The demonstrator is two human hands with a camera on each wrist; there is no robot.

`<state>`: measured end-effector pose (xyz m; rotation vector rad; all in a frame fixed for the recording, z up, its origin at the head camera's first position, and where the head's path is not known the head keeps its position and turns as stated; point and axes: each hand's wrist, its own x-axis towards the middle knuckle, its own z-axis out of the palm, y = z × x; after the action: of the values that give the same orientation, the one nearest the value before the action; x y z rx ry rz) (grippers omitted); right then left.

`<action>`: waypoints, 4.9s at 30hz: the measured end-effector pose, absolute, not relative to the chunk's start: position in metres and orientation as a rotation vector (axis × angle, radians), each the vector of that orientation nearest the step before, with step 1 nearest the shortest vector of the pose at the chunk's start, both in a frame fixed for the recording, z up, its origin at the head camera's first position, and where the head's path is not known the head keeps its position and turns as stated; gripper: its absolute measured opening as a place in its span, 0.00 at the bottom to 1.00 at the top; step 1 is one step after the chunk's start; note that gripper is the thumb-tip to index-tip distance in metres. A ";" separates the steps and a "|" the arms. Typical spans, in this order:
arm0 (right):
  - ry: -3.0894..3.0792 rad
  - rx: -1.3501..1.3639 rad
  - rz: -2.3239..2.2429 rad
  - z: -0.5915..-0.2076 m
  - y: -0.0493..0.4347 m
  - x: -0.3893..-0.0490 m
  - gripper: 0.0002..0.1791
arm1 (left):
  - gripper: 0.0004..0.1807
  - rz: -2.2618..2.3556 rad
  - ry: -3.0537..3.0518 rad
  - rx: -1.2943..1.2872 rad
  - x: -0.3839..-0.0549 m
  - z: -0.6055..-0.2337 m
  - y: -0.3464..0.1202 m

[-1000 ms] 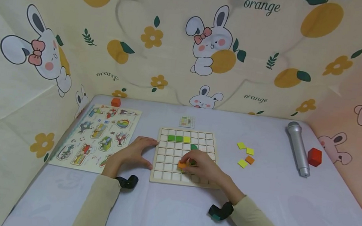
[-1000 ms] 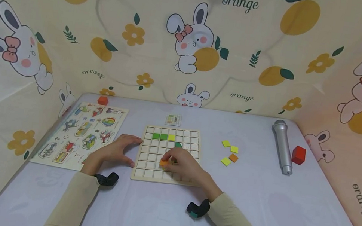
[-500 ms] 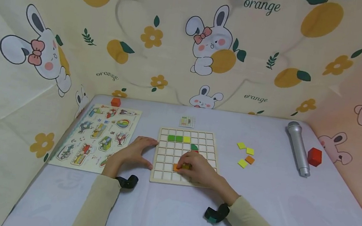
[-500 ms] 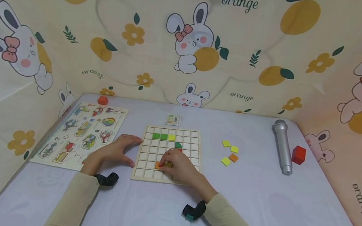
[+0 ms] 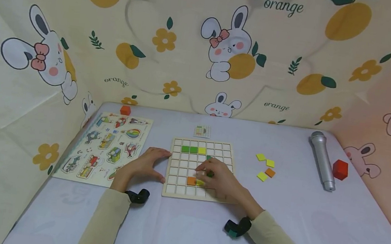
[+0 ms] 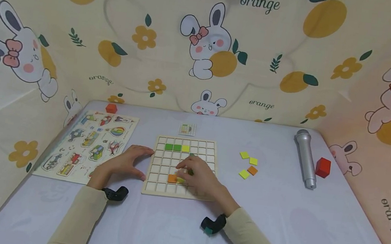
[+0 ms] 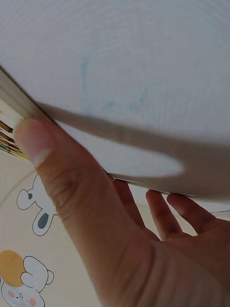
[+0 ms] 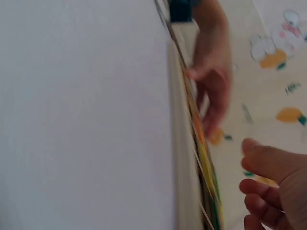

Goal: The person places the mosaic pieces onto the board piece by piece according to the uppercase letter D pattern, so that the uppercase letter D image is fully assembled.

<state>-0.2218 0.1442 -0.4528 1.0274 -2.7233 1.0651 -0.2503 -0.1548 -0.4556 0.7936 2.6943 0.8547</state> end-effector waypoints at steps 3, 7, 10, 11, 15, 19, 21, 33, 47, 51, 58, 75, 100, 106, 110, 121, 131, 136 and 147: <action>-2.676 0.930 1.102 -0.445 0.163 -0.226 0.12 | 0.49 0.851 2.697 0.792 -0.251 -0.456 -0.154; -2.650 0.756 1.060 -0.437 0.196 -0.230 0.13 | 0.49 0.846 2.699 0.784 -0.251 -0.457 -0.153; -2.620 0.665 0.977 -0.433 0.225 -0.232 0.12 | 0.49 0.845 2.699 0.778 -0.251 -0.457 -0.153; -2.606 0.645 0.952 -0.432 0.235 -0.233 0.12 | 0.49 0.844 2.699 0.776 -0.251 -0.457 -0.153; -2.596 0.550 0.852 -0.429 0.270 -0.236 0.10 | 0.49 0.841 2.696 0.771 -0.251 -0.456 -0.153; -2.679 0.414 0.799 -0.428 0.297 -0.235 0.12 | 0.49 0.832 2.700 0.783 -0.251 -0.456 -0.153; -2.743 0.352 0.798 -0.428 0.307 -0.234 0.12 | 0.49 0.827 2.704 0.790 -0.251 -0.457 -0.154; -3.114 0.234 0.898 -0.436 0.335 -0.234 0.15 | 0.49 0.832 2.699 0.746 -0.251 -0.458 -0.152; -2.895 0.486 0.982 -0.426 0.295 -0.235 0.10 | 0.49 0.843 2.697 0.781 -0.251 -0.458 -0.154; -2.820 0.645 1.028 -0.426 0.257 -0.234 0.08 | 0.49 0.839 2.703 0.790 -0.251 -0.458 -0.154; -2.773 0.897 1.073 -0.437 0.188 -0.229 0.11 | 0.50 0.864 2.695 0.788 -0.251 -0.458 -0.153; -2.768 1.097 1.015 -0.462 0.103 -0.216 0.06 | 0.49 0.878 2.683 0.751 -0.250 -0.457 -0.154; -2.747 1.114 0.943 -0.465 0.099 -0.218 0.05 | 0.50 0.861 2.692 0.749 -0.252 -0.459 -0.154; -2.734 1.061 1.062 -0.459 0.106 -0.220 0.06 | 0.49 0.853 2.694 0.773 -0.252 -0.458 -0.154; -2.654 0.994 1.105 -0.450 0.121 -0.229 0.07 | 0.50 0.856 2.698 0.791 -0.252 -0.458 -0.154; -2.725 0.500 1.043 -0.447 0.211 -0.260 0.10 | 0.50 0.841 2.704 0.782 -0.252 -0.458 -0.153; -2.651 0.125 0.845 -0.460 0.275 -0.266 0.16 | 0.50 0.845 2.697 0.771 -0.252 -0.459 -0.154; -2.749 -0.018 0.822 -0.459 0.286 -0.265 0.22 | 0.50 0.847 2.697 0.774 -0.254 -0.462 -0.155; -2.818 -0.099 0.823 -0.462 0.290 -0.266 0.21 | 0.50 0.849 2.696 0.760 -0.252 -0.460 -0.154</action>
<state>-0.2662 0.2902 -0.4619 -0.0995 -2.8183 0.8231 -0.2522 -0.1541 -0.4598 0.7600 2.6963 0.8491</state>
